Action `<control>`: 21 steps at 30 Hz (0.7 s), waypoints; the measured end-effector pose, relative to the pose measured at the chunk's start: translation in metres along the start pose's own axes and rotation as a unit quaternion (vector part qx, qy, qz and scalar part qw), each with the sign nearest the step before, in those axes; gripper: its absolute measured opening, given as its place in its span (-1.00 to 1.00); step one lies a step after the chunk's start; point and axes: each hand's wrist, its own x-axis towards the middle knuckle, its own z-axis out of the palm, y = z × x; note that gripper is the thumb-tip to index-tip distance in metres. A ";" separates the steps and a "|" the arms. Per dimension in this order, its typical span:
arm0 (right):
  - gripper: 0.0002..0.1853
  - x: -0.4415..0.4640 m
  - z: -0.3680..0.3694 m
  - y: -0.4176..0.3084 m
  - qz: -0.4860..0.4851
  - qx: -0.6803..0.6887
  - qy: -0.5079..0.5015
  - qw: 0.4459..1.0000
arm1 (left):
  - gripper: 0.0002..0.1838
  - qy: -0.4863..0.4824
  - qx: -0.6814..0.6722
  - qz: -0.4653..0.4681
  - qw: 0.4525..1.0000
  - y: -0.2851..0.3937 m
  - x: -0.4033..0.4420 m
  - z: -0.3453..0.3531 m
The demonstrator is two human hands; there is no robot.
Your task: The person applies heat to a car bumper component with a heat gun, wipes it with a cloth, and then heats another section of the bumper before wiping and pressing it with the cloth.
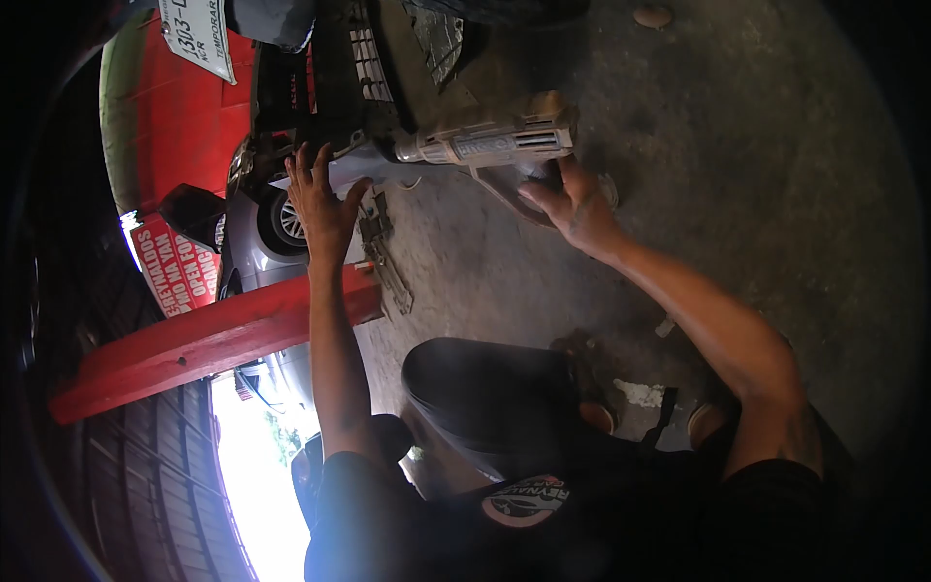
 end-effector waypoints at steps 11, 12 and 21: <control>-0.41 0.017 -0.069 0.043 0.266 0.374 -0.034 0.888 | -0.10 0.007 0.032 -0.006 0.999 0.013 0.005 0.009; -0.45 0.018 -0.071 0.043 0.263 0.386 -0.020 0.884 | -0.09 0.013 0.034 -0.006 0.999 0.013 0.006 0.009; -0.59 0.036 -0.104 0.126 0.356 0.385 0.111 0.844 | -0.06 0.053 0.025 0.008 0.998 0.019 0.004 0.016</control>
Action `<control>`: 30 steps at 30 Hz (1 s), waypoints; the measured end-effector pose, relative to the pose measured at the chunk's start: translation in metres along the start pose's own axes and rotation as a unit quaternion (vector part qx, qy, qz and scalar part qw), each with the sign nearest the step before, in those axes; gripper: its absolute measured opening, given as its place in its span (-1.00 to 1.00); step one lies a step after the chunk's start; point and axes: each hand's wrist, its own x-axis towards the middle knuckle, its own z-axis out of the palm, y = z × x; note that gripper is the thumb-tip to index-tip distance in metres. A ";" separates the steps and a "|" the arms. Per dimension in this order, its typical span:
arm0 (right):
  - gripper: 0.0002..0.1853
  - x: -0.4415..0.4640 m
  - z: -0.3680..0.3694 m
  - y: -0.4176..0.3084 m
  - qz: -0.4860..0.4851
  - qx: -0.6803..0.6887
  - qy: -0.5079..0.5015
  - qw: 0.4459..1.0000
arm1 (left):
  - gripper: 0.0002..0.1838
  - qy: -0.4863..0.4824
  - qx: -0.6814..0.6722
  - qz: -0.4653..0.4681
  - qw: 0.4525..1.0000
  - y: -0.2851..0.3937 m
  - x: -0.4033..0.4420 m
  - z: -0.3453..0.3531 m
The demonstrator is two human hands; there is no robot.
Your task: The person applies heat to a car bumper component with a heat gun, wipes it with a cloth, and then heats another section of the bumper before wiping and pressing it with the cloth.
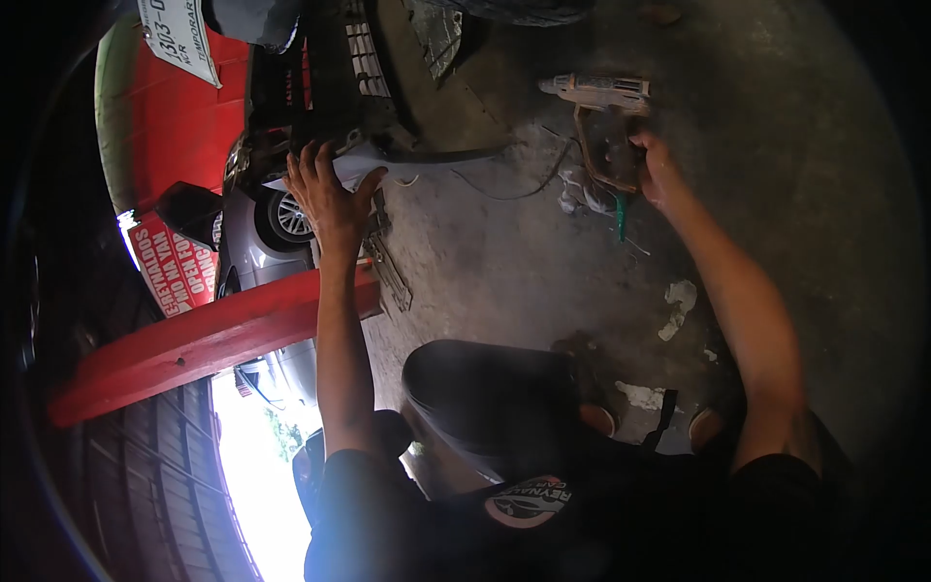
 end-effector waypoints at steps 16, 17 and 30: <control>-0.77 -0.038 0.029 -0.075 -0.291 -0.816 0.151 0.476 | -0.18 0.107 0.011 0.018 0.994 0.003 0.007 0.021; -0.78 -0.047 0.047 -0.075 -0.296 -0.820 0.141 0.470 | -0.18 0.109 0.010 0.021 0.994 0.001 0.007 0.023; -0.71 -0.015 0.079 0.078 -0.308 -0.834 -0.141 0.435 | -0.07 0.124 -0.004 0.015 0.992 -0.004 0.007 0.030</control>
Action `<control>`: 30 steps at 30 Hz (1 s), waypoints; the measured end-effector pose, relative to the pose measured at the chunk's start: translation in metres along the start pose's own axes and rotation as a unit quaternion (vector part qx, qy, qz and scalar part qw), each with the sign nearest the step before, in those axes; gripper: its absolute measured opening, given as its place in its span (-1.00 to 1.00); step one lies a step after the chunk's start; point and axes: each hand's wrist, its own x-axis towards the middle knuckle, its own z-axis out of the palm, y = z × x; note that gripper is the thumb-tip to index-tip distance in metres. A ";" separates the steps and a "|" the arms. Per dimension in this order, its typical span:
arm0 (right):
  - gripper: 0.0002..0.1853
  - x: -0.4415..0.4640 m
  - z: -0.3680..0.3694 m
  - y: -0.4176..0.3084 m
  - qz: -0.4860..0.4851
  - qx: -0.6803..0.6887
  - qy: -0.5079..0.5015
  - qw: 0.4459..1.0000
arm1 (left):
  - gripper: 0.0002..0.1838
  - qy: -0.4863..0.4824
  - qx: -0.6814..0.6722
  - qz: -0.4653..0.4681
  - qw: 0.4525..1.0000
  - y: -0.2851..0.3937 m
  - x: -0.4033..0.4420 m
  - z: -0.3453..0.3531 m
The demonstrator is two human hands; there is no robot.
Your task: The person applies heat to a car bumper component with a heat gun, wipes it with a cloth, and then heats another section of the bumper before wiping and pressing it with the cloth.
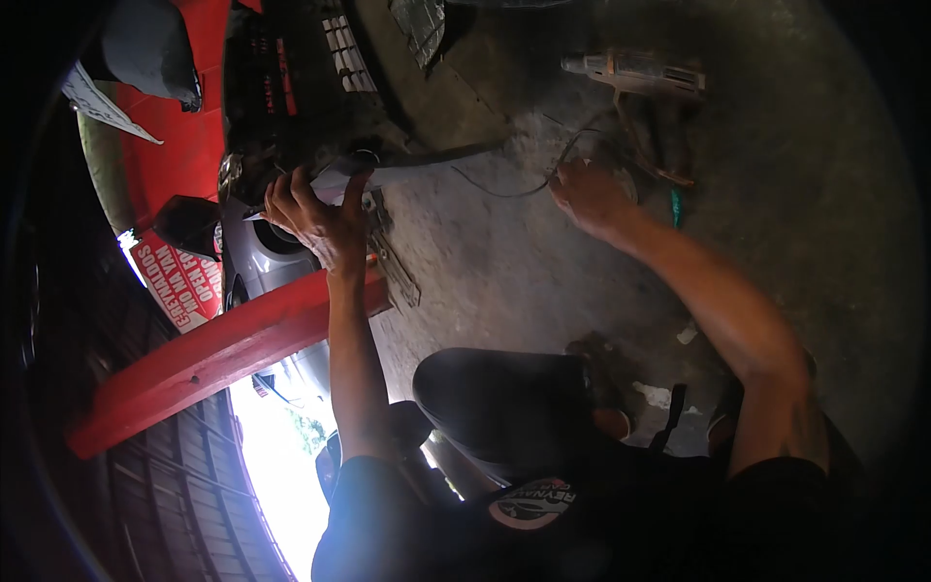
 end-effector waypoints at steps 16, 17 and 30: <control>-0.73 -0.022 0.029 0.026 0.004 -0.100 -0.021 0.995 | -0.12 0.030 0.025 0.008 0.999 0.001 0.000 0.004; -0.74 -0.017 0.027 0.032 0.013 -0.045 -0.046 0.998 | -0.11 0.029 0.027 0.010 0.999 0.000 -0.001 0.005; -0.46 0.103 -0.051 -0.099 0.050 0.520 0.166 0.836 | -0.18 0.011 -0.010 0.014 1.000 0.003 0.000 0.000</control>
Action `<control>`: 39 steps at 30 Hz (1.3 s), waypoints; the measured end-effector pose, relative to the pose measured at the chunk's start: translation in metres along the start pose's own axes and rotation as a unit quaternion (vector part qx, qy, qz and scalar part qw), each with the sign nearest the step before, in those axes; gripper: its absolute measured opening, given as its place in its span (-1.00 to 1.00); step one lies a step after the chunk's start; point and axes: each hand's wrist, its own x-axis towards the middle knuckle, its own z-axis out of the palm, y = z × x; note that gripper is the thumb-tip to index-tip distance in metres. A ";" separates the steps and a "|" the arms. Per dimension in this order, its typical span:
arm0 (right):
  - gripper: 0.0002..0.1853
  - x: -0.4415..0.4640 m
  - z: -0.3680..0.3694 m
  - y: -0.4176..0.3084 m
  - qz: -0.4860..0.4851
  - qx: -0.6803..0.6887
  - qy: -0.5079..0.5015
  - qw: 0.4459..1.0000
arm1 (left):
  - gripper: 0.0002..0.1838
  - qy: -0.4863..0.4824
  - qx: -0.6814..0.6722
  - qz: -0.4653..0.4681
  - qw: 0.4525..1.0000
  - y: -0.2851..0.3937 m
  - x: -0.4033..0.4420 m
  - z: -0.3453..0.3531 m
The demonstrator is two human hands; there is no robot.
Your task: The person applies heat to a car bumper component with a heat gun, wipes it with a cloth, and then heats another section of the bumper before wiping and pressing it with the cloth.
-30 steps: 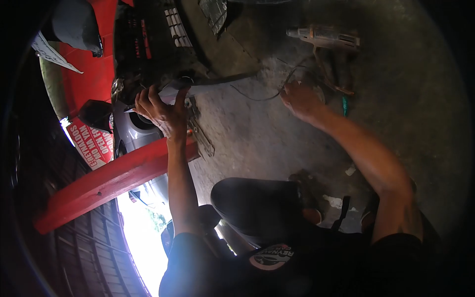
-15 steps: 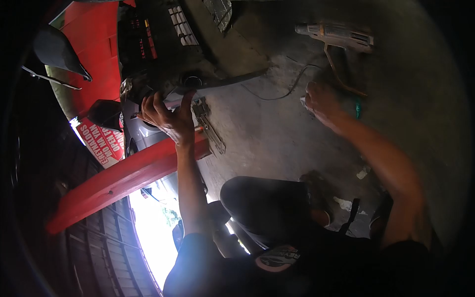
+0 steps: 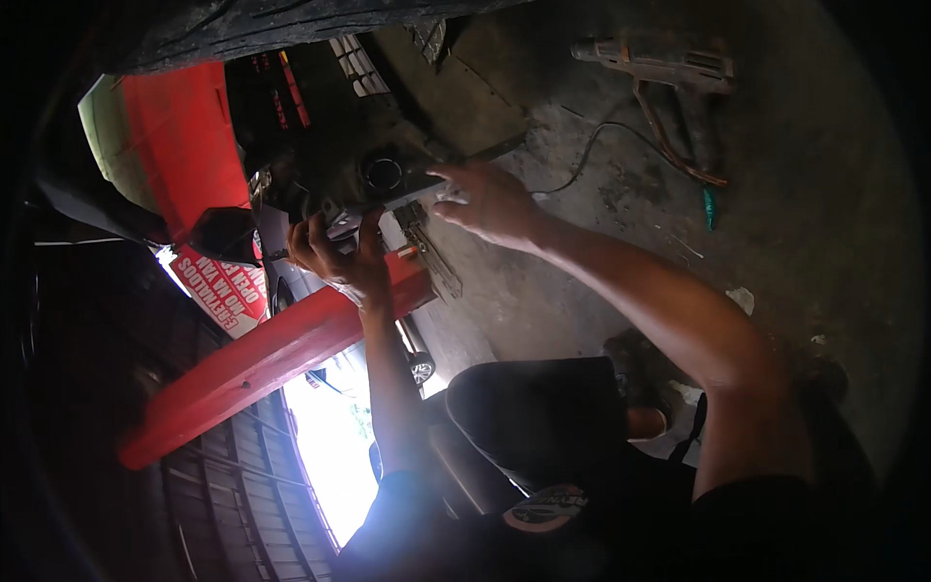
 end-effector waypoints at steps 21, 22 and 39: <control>-0.80 0.034 0.060 -0.014 -0.087 -0.026 0.116 0.989 | -0.35 -0.085 0.003 -0.015 0.996 0.008 0.015 -0.014; -0.80 0.034 0.060 -0.014 -0.088 -0.025 0.116 0.989 | -0.35 -0.085 0.000 -0.025 0.996 0.008 0.014 -0.014; -0.73 0.035 0.064 -0.013 -0.105 0.004 0.105 0.989 | -0.42 -0.032 0.024 0.003 0.999 0.011 0.014 -0.013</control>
